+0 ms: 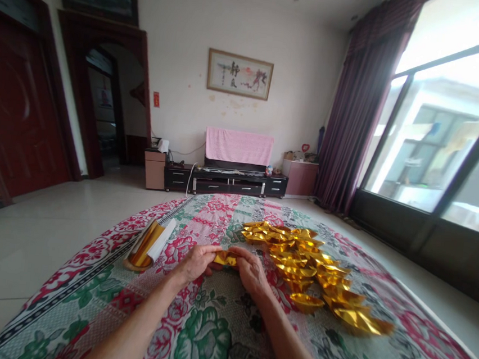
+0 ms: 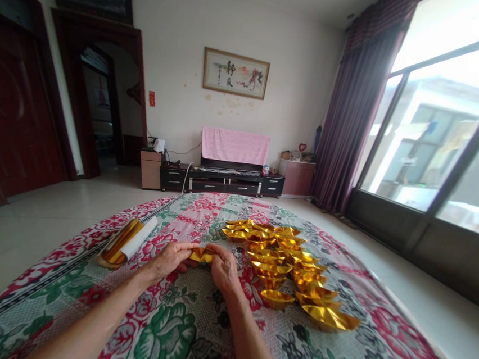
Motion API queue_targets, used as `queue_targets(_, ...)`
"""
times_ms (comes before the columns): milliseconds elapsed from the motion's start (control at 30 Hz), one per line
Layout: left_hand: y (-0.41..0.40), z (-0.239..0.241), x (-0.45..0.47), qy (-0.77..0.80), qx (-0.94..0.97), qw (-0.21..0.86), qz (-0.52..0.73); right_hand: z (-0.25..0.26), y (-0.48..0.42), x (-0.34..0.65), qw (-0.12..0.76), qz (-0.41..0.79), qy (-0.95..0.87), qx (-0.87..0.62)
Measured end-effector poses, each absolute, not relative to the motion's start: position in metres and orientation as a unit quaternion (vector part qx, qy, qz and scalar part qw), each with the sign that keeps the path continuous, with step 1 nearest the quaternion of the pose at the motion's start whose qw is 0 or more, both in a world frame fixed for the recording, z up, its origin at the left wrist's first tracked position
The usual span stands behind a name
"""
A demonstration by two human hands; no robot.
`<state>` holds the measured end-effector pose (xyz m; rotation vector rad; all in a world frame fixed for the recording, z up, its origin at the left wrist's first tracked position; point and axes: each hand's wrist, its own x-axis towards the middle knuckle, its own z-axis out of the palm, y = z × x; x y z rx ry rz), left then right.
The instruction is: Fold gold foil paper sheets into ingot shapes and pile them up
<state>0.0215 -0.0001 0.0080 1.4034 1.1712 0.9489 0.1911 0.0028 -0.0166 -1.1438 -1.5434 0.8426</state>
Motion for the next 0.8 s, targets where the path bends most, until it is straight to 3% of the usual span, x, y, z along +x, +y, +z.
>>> queue_targets(800, 0.003, 0.0021, 0.0222, 0.471, 0.588, 0.496, 0.432, -0.0122, -0.0001, 0.1886, 0.525, 0.347, -0.625, -0.463)
